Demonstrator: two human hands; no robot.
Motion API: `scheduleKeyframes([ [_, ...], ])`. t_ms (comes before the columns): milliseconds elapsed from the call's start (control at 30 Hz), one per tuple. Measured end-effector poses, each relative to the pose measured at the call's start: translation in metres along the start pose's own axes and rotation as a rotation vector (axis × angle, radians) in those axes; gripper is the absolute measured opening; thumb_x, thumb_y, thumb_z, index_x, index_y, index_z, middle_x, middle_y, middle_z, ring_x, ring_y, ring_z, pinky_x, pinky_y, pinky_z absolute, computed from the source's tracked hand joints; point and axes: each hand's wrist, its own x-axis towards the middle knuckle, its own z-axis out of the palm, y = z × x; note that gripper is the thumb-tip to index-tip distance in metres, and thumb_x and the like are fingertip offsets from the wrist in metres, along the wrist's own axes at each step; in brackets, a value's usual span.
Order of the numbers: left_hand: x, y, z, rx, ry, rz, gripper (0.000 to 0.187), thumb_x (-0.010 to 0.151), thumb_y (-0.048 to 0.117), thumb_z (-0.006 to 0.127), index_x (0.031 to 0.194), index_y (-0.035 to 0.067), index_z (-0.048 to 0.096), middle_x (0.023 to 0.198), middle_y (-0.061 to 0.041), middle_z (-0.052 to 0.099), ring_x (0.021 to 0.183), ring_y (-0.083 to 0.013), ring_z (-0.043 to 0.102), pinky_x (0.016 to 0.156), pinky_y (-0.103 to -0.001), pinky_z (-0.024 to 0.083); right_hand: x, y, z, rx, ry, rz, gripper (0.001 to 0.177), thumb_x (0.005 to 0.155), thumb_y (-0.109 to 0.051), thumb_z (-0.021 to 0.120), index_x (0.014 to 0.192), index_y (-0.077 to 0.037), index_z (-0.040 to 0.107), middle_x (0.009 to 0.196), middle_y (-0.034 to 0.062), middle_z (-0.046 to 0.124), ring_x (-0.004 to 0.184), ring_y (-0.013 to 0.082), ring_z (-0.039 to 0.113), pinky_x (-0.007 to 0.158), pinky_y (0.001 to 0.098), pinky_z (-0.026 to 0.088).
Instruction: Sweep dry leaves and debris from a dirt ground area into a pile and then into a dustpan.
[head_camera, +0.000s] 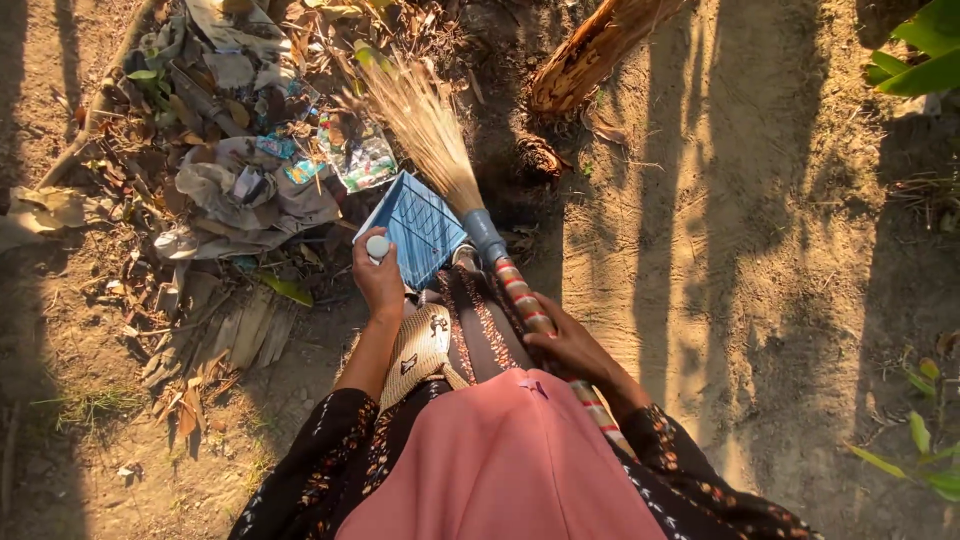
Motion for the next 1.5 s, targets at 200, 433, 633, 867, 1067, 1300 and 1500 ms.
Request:
scheduleKeyframes([
  [200,-0.012,-0.006,-0.040,0.008,0.015,0.002,0.027,0.092,-0.006,0.070,0.114,0.009,0.066,0.122,-0.004,0.064,0.105,-0.0159,0.065,0.091,-0.030,0.053,0.026,0.035,0.043,0.114,0.122,0.231,0.088,0.077,-0.025,0.075,0.155,-0.018,0.036,0.100,0.0131,0.064,0.069,0.0202,0.062,0.060,0.0355,0.054],
  [433,-0.021,-0.023,-0.065,0.058,-0.063,0.075,0.028,0.092,-0.009,0.069,0.113,0.008,0.065,0.123,-0.005,0.061,0.110,-0.0177,0.063,0.094,-0.031,0.052,0.026,0.074,0.108,0.413,0.000,0.120,0.076,0.085,-0.017,0.074,0.153,-0.008,0.043,0.098,0.0100,0.061,0.066,0.0142,0.059,0.055,0.0302,0.052],
  [633,-0.020,-0.021,-0.065,0.073,-0.074,0.018,0.026,0.092,-0.006,0.070,0.113,0.010,0.065,0.119,-0.004,0.059,0.103,-0.0172,0.064,0.089,-0.032,0.054,-0.043,0.083,0.103,-0.116,0.148,-0.300,0.080,0.091,-0.025,0.077,0.155,0.000,0.035,0.127,0.0128,0.059,0.112,0.0207,0.060,0.092,0.0350,0.048],
  [867,-0.026,-0.002,-0.064,0.171,-0.116,-0.062,0.025,0.094,-0.005,0.068,0.113,0.011,0.064,0.116,-0.004,0.056,0.095,-0.0190,0.063,0.085,-0.034,0.053,0.014,0.159,0.137,0.225,0.087,0.134,0.073,0.083,-0.025,0.071,0.149,-0.004,0.049,0.118,0.0114,0.063,0.101,0.0236,0.060,0.088,0.0362,0.052],
  [1067,-0.023,-0.021,-0.066,0.208,-0.089,0.028,0.025,0.095,-0.005,0.067,0.113,0.011,0.063,0.117,-0.004,0.055,0.099,-0.0202,0.064,0.086,-0.036,0.053,-0.052,0.069,0.120,0.035,0.083,0.099,0.083,0.084,-0.029,0.074,0.154,-0.007,0.036,0.127,0.0108,0.062,0.110,0.0204,0.062,0.094,0.0366,0.049],
  [1300,-0.023,-0.020,-0.059,0.214,-0.029,0.089,0.029,0.090,-0.007,0.070,0.113,0.010,0.065,0.115,-0.005,0.058,0.101,-0.0207,0.065,0.087,-0.035,0.054,0.036,0.129,0.123,-0.002,0.146,0.067,0.077,0.083,-0.029,0.076,0.150,-0.005,0.046,0.123,0.0225,0.065,0.109,0.0321,0.063,0.094,0.0422,0.053],
  [1500,-0.013,-0.014,-0.053,0.115,-0.009,0.073,0.029,0.091,-0.007,0.071,0.114,0.010,0.065,0.113,-0.004,0.056,0.097,-0.0181,0.064,0.083,-0.033,0.054,-0.019,0.083,0.103,-0.012,0.074,-0.164,0.081,0.090,-0.027,0.074,0.159,-0.008,0.036,0.134,0.0170,0.064,0.114,0.0207,0.064,0.095,0.0366,0.050],
])
